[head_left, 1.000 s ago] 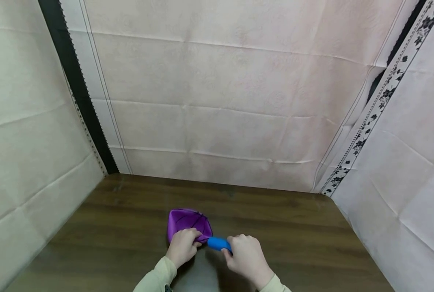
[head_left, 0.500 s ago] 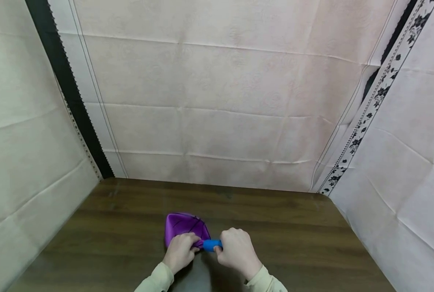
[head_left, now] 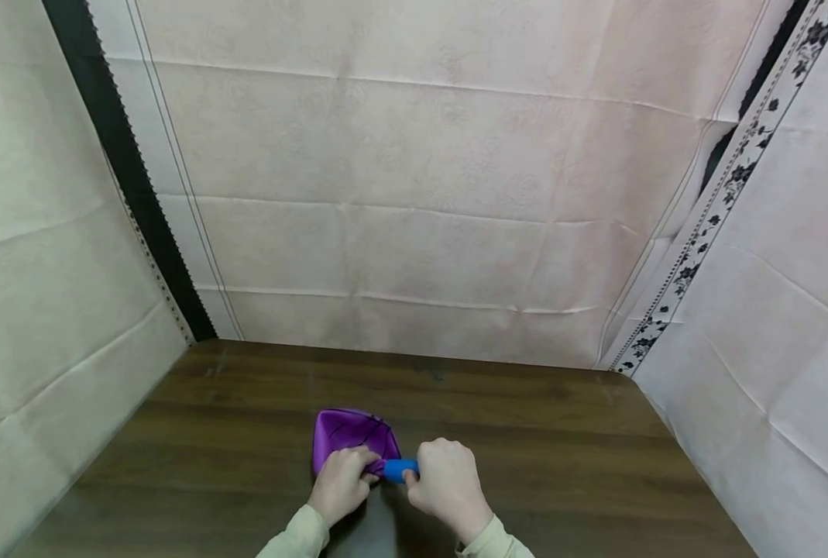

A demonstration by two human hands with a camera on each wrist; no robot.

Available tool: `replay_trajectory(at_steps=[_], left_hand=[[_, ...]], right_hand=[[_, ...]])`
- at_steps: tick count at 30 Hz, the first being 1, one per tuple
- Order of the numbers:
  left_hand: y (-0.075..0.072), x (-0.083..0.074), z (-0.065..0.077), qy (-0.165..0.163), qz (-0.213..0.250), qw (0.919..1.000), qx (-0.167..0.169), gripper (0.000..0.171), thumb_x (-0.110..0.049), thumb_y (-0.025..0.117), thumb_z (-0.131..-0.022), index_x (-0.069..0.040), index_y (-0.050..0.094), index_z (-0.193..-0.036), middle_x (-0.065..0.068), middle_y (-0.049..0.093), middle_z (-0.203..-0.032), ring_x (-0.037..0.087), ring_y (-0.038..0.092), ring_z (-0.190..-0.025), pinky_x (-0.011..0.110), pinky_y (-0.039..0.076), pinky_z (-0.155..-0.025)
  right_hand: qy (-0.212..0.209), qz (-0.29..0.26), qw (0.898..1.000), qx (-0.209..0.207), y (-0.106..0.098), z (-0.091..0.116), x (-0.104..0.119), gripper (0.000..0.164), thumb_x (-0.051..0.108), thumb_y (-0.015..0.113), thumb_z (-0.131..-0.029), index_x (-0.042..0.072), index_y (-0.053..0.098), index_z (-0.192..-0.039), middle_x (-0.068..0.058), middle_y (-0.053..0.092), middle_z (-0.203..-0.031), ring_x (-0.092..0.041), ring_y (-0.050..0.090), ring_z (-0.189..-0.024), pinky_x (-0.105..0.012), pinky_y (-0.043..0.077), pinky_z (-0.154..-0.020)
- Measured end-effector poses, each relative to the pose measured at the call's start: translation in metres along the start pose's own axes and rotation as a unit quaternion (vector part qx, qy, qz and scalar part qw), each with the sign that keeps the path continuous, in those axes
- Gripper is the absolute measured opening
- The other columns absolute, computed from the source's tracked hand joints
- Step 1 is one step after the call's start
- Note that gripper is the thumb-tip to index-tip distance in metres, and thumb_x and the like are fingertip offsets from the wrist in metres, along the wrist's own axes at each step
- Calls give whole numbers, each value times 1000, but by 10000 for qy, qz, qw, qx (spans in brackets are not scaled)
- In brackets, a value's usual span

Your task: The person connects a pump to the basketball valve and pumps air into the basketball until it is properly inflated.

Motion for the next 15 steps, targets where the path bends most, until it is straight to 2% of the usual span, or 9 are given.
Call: replay_trajectory(at_steps=[10,15], left_hand=[[3,5,-4,-347,264,9989,151,15,2,76,-70,-11,69,-72,-4,63,-69,4,54,-59,22,42,-56],[5,9,-4,-460,178,9987,94,14,1,77,-69,-12,69,-72,-4,63,-68,6,56,-59,23,42,-55]], right_hand=[[42,109,9998,-131,2,-7,3,49,28,80,-68,18,37,-45,8,32,-47,-8,29,-42,-22,21,-39],[11,205,9997,-165,4,-8,5,47,28,80,-67,17,40,-45,7,36,-46,-9,30,-41,-23,22,-38]])
Point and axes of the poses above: each hand's wrist, its own z-axis away from the middle knuckle, its own y-axis out of the palm, x = y × z, the point moved 4 cm from there along -z, towards the middle knuckle
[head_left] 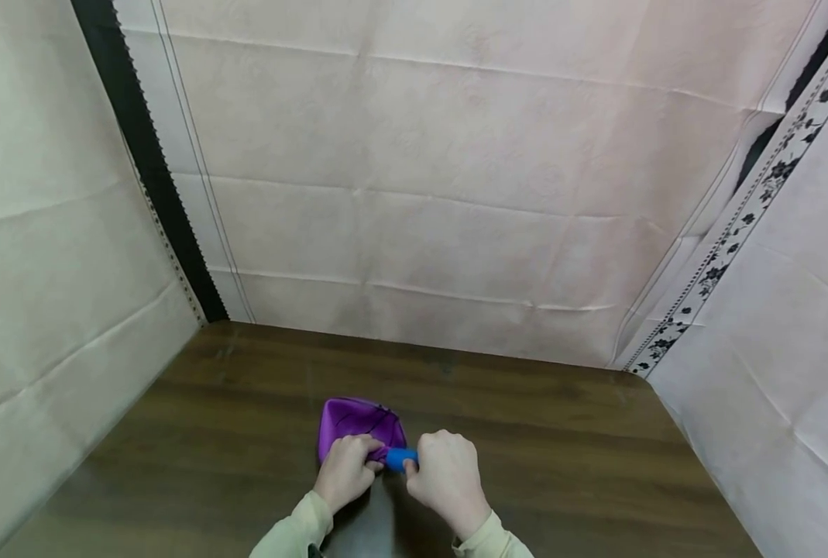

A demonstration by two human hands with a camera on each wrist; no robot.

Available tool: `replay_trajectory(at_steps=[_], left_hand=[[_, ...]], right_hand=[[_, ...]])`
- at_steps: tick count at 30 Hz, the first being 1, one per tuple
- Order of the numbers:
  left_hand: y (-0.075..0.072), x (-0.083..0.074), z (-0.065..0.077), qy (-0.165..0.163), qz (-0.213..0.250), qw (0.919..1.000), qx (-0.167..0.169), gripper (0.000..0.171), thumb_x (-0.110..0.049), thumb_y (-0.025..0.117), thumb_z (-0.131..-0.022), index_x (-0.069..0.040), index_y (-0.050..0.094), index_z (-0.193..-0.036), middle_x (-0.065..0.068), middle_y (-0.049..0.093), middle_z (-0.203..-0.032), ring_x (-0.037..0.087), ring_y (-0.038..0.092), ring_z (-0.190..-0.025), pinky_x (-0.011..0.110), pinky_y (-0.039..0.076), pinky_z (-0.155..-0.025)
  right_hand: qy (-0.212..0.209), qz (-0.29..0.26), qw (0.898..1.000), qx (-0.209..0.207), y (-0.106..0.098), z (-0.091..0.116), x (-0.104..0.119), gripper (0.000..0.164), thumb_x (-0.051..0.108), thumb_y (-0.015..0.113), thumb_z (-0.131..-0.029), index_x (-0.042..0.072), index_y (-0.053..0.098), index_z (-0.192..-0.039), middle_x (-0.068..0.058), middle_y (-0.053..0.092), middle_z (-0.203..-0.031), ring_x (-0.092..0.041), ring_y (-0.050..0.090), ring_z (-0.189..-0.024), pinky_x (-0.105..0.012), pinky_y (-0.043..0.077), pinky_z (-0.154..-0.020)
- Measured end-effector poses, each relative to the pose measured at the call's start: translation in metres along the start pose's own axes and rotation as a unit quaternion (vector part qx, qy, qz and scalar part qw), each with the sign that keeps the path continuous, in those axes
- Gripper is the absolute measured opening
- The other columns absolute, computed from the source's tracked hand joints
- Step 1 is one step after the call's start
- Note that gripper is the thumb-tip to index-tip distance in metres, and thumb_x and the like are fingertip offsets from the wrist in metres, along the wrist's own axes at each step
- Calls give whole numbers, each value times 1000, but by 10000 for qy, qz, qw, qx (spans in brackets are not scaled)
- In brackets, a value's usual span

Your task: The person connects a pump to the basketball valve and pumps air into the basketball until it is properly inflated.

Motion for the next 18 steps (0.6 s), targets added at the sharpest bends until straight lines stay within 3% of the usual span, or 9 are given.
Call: replay_trajectory(at_steps=[7,12,15,18], left_hand=[[1,1,0,-210,-87,9997,-48,12,-2,78,-70,-9,74,-78,-1,68,-73,15,64,-65,27,47,-60],[0,0,2,-292,-127,9995,-18,13,-3,79,-70,-9,74,-80,-2,68,-73,15,64,-65,28,46,-59],[-2,0,1,-222,-134,9997,-9,12,-4,78,-71,-11,72,-78,-4,65,-70,12,61,-63,28,45,-58],[-3,0,2,-119,-104,9999,-3,13,-4,78,-71,-11,74,-81,-3,68,-74,13,64,-67,28,48,-59]], right_hand=[[-203,364,9988,-276,-2,-1,12,49,25,81,-64,18,37,-44,6,40,-44,-9,32,-38,-22,23,-37],[-198,331,9990,-238,-4,0,13,43,25,80,-64,17,43,-45,4,47,-46,-13,41,-39,-25,28,-36],[-17,-63,10000,64,-3,-3,-2,44,28,79,-67,17,42,-47,5,43,-47,-13,40,-41,-26,28,-38],[373,-874,9925,769,2,-4,-26,51,30,78,-76,18,36,-47,9,26,-48,-9,26,-42,-24,19,-42]])
Point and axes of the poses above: each hand's wrist, its own z-axis away from the middle knuckle, its own y-axis out of the palm, x = y × z, the point moved 4 cm from there along -z, towards the middle knuckle
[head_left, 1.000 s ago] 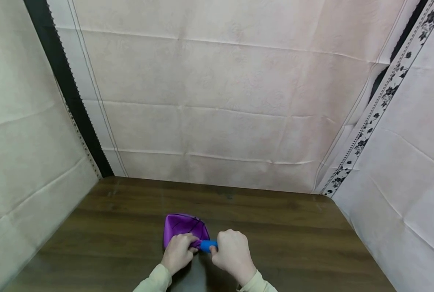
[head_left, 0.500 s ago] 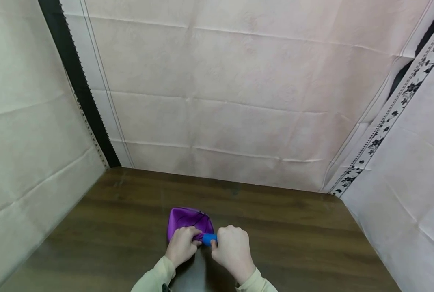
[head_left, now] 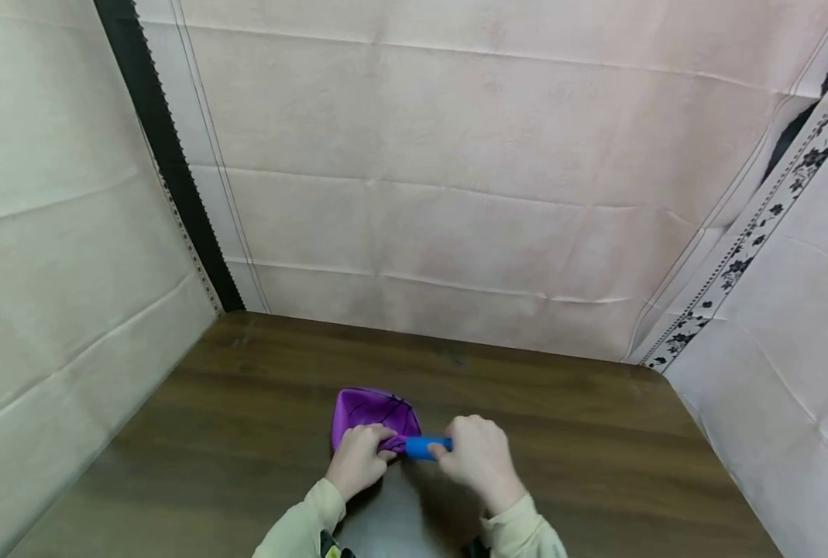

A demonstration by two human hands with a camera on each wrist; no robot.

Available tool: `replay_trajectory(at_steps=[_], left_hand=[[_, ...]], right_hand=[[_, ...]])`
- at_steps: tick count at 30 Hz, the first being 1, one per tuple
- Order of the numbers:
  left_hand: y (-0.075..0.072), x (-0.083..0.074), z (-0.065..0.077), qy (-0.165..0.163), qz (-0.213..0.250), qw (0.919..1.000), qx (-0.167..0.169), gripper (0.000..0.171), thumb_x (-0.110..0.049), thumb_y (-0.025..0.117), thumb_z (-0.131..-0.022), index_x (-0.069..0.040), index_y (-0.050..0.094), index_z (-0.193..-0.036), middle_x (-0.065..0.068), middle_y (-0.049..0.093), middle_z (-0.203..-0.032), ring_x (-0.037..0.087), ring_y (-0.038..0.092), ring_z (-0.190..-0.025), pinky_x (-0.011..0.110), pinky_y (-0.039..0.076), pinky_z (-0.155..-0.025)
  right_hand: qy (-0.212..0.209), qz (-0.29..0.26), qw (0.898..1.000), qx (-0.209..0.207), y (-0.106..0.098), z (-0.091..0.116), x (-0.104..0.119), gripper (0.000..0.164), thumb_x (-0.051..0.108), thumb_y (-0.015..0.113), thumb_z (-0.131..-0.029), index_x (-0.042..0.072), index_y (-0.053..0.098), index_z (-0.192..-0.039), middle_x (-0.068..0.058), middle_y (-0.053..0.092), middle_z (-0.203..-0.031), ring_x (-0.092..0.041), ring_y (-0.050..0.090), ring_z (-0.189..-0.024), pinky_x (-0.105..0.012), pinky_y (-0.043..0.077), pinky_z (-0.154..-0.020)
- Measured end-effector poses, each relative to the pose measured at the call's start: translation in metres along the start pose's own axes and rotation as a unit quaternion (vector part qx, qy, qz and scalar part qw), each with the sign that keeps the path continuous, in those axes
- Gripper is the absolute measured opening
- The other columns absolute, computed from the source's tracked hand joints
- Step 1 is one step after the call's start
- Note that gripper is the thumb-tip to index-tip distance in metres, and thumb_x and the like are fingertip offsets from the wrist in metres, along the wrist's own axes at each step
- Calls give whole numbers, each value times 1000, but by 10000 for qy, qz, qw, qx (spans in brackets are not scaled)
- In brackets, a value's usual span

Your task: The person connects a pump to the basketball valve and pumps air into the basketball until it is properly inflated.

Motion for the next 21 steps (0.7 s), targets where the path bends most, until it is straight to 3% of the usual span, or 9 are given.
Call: replay_trajectory(at_steps=[2,5,9,17,21], left_hand=[[0,0,-1,13,51,10000,16,15,-3,77,-71,-11,75,-83,-2,71,-77,14,66,-70,29,50,-62],[1,3,-2,-59,112,9999,32,18,-2,77,-70,-12,76,-85,-1,74,-82,15,68,-74,29,51,-64],[1,6,-3,-188,211,9996,22,17,-4,78,-70,-13,76,-85,-2,74,-82,11,66,-71,26,49,-62],[1,10,-2,-306,521,9982,13,15,-5,80,-70,-13,75,-81,-5,71,-73,0,46,-61,18,38,-57],[-2,11,-4,-417,626,9971,120,13,-5,79,-72,-13,74,-82,-5,70,-74,-1,44,-62,18,38,-59]], right_hand=[[227,-506,9974,458,1,1,-16,54,31,76,-81,19,34,-49,11,17,-50,-7,19,-45,-22,15,-45],[302,-944,9923,737,2,7,-28,43,31,74,-84,18,48,-52,12,18,-51,-5,18,-45,-21,15,-46],[194,-895,9946,490,0,14,-27,27,31,75,-83,17,64,-62,12,24,-51,-3,23,-44,-20,19,-45],[132,-793,9963,293,-7,16,-25,21,31,77,-81,14,72,-70,12,38,-51,-3,27,-44,-20,21,-44],[125,-817,9963,234,-11,14,-28,19,31,77,-80,14,73,-72,11,43,-51,-3,28,-44,-19,22,-44]])
Point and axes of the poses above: each hand's wrist, its own z-axis away from the middle knuckle, its own y-axis out of the palm, x = y × z, the point moved 4 cm from there along -z, towards the middle knuckle
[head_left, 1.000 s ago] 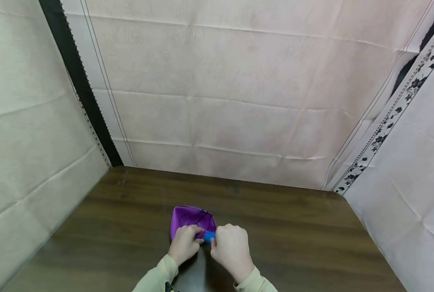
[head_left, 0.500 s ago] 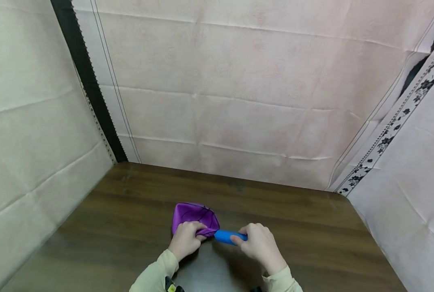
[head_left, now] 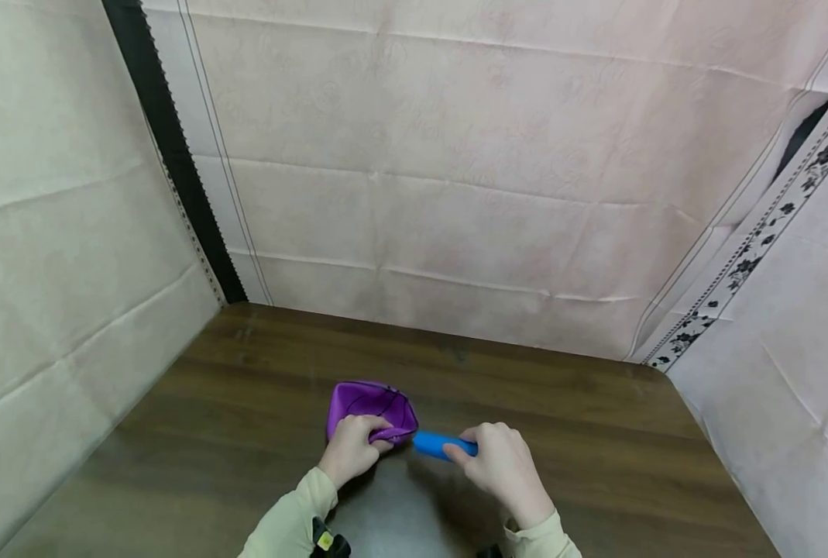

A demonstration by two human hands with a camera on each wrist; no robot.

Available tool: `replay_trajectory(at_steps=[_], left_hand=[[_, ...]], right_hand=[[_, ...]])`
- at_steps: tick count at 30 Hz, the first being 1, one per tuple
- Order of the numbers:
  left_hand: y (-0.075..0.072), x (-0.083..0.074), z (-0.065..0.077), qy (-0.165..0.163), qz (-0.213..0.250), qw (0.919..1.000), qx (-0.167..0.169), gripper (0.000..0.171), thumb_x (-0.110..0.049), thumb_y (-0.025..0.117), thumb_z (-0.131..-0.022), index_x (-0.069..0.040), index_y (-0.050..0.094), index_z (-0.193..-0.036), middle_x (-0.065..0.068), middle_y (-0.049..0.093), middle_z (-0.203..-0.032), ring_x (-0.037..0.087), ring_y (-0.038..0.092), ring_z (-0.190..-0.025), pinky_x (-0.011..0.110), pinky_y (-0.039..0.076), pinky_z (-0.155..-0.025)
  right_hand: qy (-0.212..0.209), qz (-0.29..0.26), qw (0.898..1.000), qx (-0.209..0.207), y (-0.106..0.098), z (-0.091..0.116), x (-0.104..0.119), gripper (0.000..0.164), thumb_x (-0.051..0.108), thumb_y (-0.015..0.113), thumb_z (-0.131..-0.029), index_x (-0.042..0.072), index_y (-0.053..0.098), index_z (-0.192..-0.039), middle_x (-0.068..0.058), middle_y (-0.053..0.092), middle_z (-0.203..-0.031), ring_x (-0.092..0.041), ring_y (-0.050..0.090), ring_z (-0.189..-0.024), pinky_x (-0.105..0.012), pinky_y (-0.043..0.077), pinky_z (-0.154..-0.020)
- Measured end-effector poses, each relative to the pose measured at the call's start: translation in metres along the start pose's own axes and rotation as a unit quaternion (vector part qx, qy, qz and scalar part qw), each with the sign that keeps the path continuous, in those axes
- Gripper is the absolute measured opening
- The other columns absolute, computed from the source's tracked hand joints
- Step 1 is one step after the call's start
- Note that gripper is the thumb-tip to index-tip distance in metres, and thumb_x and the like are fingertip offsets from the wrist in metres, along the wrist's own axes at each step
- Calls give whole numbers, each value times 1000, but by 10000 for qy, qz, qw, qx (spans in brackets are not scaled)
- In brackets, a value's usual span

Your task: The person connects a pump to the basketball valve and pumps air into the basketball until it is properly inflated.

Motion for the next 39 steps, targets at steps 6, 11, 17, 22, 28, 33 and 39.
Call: replay_trajectory(at_steps=[6,11,17,22,28,33,39], left_hand=[[-3,-1,-1,26,-3,10000,40,12,-6,79,-73,-14,72,-79,-8,68,-71,0,44,-61,18,39,-60],[-5,-3,-2,78,-58,9999,-25,12,-7,80,-73,-16,72,-77,-8,69,-71,0,46,-61,18,40,-61],[-7,-6,-2,40,-15,10000,-16,13,-7,81,-71,-15,72,-76,-8,67,-69,0,42,-59,17,37,-58],[-5,-7,-1,43,-98,9999,-24,13,-8,80,-70,-16,72,-76,-9,66,-68,-1,40,-59,17,36,-57],[-3,-8,-2,204,-98,9997,-92,14,-7,80,-68,-16,73,-76,-9,69,-69,-1,41,-58,17,37,-57],[-1,-9,-2,267,-184,9995,-61,13,-9,81,-69,-15,74,-78,-7,71,-72,-2,46,-59,16,39,-56],[1,-12,2,470,-625,9969,-28,11,-9,81,-70,-14,73,-76,-5,71,-72,8,61,-61,22,45,-57]], right_hand=[[-119,-135,9998,-23,-2,-1,1,21,31,77,-81,17,69,-67,13,39,-51,-1,27,-45,-18,21,-46],[-132,-142,9998,61,-2,-2,2,20,31,77,-81,16,71,-69,14,32,-51,-1,24,-45,-18,19,-46],[-76,-30,9999,107,0,-2,4,20,31,77,-81,14,72,-71,13,30,-51,-3,23,-45,-19,18,-45],[-59,89,9999,77,1,0,7,23,31,77,-81,15,68,-66,12,24,-53,-4,21,-45,-20,17,-45],[27,441,9989,-161,-1,5,12,36,32,78,-80,18,56,-55,11,22,-53,-6,25,-47,-21,18,-44],[-12,680,9969,-390,-1,10,20,48,31,77,-79,18,42,-49,10,22,-53,-8,27,-46,-22,20,-43],[-113,1045,9922,-665,8,14,32,47,31,79,-76,16,44,-47,6,35,-49,-10,32,-43,-24,25,-41]])
Point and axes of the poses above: each hand's wrist, its own z-axis away from the middle knuckle, its own y-axis out of the palm, x = y × z, the point moved 4 cm from there along -z, towards the middle knuckle
